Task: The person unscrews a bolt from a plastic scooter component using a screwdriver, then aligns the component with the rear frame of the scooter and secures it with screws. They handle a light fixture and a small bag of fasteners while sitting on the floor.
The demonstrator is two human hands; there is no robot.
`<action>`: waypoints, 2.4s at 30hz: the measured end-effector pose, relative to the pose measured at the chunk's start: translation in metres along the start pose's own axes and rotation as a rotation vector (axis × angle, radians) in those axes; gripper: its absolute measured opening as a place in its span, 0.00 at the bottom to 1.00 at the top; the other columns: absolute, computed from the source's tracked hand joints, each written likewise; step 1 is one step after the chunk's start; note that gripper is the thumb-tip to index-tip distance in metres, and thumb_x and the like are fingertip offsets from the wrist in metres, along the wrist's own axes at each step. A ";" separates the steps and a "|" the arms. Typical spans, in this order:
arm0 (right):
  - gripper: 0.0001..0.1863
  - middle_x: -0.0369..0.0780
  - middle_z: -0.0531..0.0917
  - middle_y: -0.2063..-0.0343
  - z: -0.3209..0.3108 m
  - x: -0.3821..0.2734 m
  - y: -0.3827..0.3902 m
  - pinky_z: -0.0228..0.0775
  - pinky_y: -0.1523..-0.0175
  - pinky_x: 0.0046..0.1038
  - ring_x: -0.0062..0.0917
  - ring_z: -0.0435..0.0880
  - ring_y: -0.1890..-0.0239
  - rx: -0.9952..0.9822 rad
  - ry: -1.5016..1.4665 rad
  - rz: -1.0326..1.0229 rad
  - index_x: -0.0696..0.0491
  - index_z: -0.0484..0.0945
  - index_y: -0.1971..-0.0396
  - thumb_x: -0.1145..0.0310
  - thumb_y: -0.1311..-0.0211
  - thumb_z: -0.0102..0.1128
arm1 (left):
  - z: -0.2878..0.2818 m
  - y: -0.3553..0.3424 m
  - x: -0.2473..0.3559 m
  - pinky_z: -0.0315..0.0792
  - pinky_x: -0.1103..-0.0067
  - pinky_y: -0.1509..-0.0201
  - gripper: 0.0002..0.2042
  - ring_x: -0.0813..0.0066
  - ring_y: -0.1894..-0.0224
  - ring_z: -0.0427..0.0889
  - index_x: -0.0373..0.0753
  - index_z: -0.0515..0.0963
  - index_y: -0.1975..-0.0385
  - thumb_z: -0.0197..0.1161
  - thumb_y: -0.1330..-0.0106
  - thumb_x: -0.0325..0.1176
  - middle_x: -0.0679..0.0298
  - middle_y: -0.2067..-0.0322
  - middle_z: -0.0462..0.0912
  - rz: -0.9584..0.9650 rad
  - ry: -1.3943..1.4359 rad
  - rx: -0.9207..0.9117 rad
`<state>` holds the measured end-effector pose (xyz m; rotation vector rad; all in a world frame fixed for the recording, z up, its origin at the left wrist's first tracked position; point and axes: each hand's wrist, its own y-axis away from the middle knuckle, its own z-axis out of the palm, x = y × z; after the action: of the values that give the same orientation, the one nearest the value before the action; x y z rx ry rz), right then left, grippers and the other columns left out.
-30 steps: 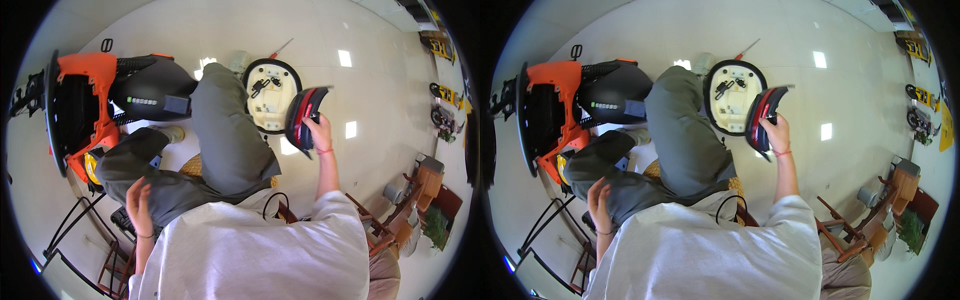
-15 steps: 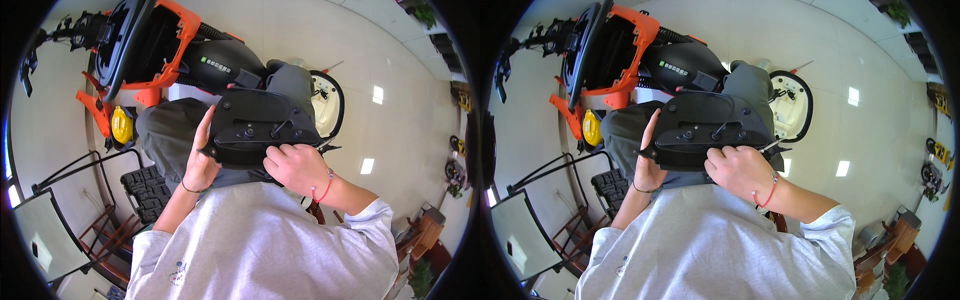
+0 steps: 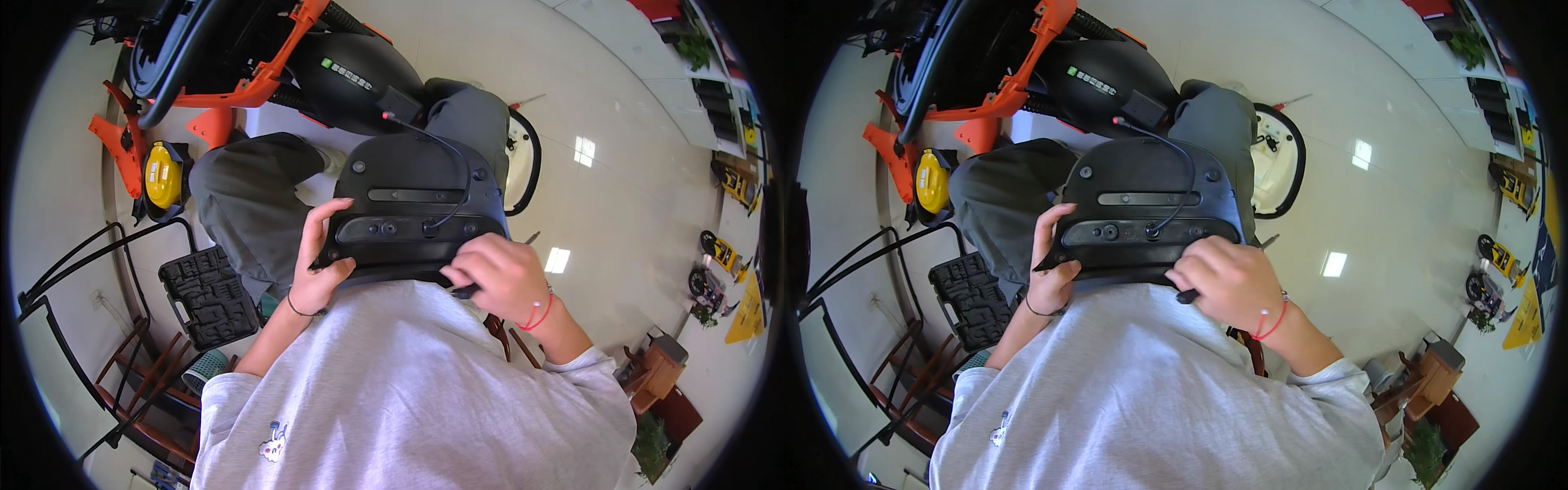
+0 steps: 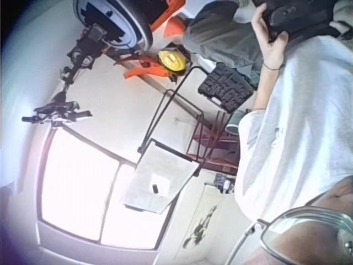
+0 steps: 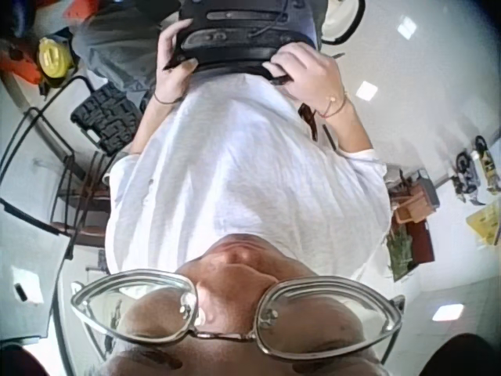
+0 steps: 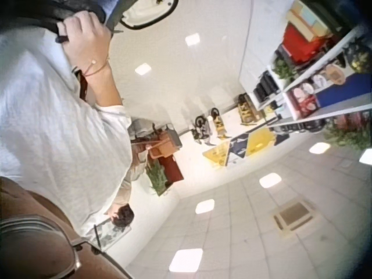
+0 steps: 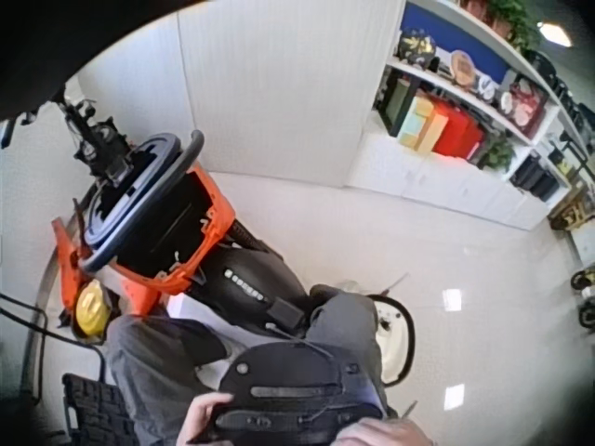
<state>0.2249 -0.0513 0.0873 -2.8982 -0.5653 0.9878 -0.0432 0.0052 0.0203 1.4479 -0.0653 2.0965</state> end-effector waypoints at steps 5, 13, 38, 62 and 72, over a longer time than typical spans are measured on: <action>0.10 0.39 0.79 0.78 -0.019 0.006 0.026 0.68 0.75 0.23 0.22 0.78 0.79 0.322 -0.116 0.469 0.57 0.76 0.74 0.76 0.49 0.72 | -0.014 0.001 -0.006 0.50 0.75 0.30 0.36 0.67 0.35 0.61 0.32 0.61 0.38 0.53 0.56 0.17 0.57 0.40 0.63 0.042 -0.233 -0.086; 0.19 0.35 0.83 0.67 0.000 0.030 0.064 0.70 0.59 0.20 0.15 0.77 0.65 0.223 -0.760 1.015 0.64 0.77 0.51 0.66 0.36 0.65 | -0.007 0.005 -0.010 0.56 0.74 0.31 0.42 0.66 0.36 0.66 0.37 0.55 0.33 0.52 0.59 0.22 0.57 0.39 0.64 -0.047 0.104 -0.027; 0.18 0.37 0.86 0.65 -0.007 0.027 0.042 0.72 0.56 0.20 0.17 0.80 0.65 -0.099 -1.134 0.972 0.63 0.81 0.57 0.71 0.48 0.72 | -0.005 0.033 -0.017 0.62 0.70 0.34 0.34 0.66 0.38 0.69 0.35 0.59 0.34 0.66 0.38 0.37 0.55 0.38 0.68 -0.326 0.040 0.107; 0.18 0.38 0.87 0.71 -0.005 0.118 0.067 0.70 0.70 0.19 0.16 0.78 0.80 0.026 -1.329 0.906 0.57 0.80 0.58 0.56 0.30 0.56 | 0.101 -0.029 -0.017 0.72 0.68 0.46 0.45 0.56 0.51 0.76 0.40 0.61 0.36 0.76 0.59 0.29 0.54 0.51 0.73 -0.240 -1.053 -0.179; 0.14 0.45 0.85 0.78 0.173 0.354 0.185 0.77 0.64 0.32 0.35 0.85 0.75 0.005 -0.434 1.464 0.56 0.83 0.73 0.59 0.47 0.59 | 0.033 -0.059 0.006 0.74 0.69 0.43 0.27 0.67 0.47 0.78 0.39 0.68 0.40 0.57 0.34 0.47 0.61 0.46 0.77 -0.474 0.164 0.293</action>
<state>0.4418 -0.1169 -0.2845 -2.7139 1.7987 1.5678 0.0119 0.0448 0.0221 1.2848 0.6123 1.8657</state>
